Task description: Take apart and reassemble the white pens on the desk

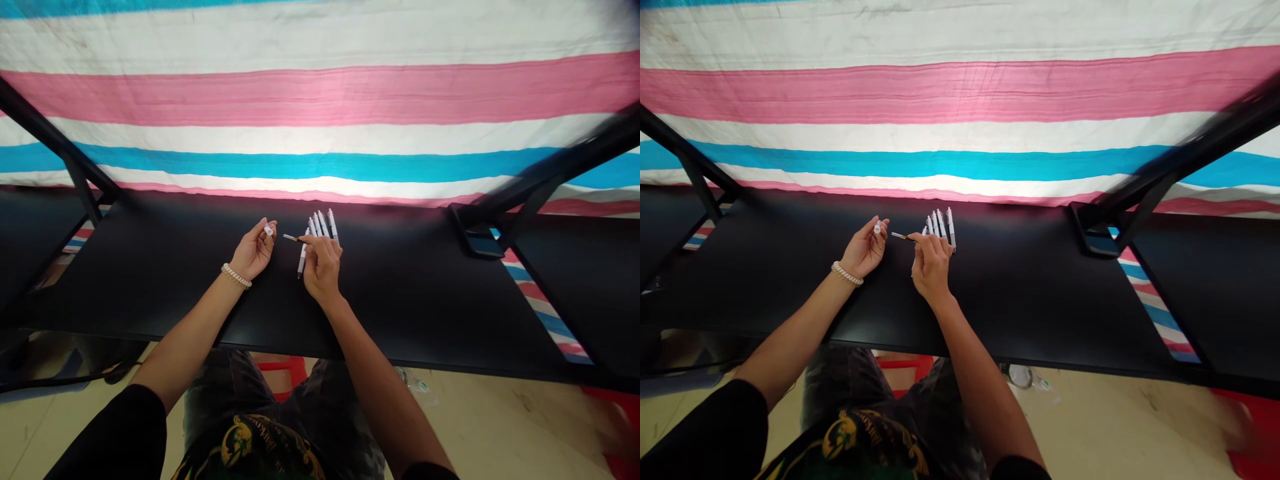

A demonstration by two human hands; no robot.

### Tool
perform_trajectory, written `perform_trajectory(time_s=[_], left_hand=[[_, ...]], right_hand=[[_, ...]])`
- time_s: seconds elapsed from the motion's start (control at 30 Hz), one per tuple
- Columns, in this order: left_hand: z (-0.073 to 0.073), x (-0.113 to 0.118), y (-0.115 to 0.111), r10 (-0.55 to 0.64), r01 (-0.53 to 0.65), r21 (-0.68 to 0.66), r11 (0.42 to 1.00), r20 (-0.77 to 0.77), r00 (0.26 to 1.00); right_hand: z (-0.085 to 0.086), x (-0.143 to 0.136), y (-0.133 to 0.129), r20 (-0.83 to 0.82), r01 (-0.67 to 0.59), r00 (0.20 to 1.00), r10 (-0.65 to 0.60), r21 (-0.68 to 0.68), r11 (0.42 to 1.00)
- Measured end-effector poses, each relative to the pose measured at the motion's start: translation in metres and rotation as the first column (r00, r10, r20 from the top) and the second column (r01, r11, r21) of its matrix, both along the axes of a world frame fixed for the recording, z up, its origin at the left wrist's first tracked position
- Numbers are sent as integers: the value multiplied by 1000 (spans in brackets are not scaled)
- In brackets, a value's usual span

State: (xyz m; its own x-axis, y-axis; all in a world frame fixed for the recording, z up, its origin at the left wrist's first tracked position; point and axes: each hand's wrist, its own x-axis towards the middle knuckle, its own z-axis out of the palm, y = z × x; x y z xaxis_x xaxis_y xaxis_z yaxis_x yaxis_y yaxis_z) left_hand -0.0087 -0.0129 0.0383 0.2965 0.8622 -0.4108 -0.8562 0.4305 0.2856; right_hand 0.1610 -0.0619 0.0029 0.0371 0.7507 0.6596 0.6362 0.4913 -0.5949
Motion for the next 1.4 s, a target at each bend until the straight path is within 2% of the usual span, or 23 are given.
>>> perform_trajectory(time_s=[0.1,0.3,0.53,0.93,1.4], left_hand=[[0,1,0,5,-5,-1,1000,-9,1000],[-2,1,-1,-20,21,38,999,-13,1000],[0,4,-2,1,-1,-1,1000,-52,999],[4,4,-2,-8,7,-51,999,-16,1000],[4,2,-3,-31,32,-41,999,19,999]], right_hand=[[1,0,-1,-47,14,999,-15,-9,1000],[1,3,-1,-245,-114,963,114,13,993],[2,1,-2,-311,-178,934,178,26,984],[4,2,-4,-225,-220,950,215,5,975],[1,2,-2,-64,-115,992,113,-23,993]])
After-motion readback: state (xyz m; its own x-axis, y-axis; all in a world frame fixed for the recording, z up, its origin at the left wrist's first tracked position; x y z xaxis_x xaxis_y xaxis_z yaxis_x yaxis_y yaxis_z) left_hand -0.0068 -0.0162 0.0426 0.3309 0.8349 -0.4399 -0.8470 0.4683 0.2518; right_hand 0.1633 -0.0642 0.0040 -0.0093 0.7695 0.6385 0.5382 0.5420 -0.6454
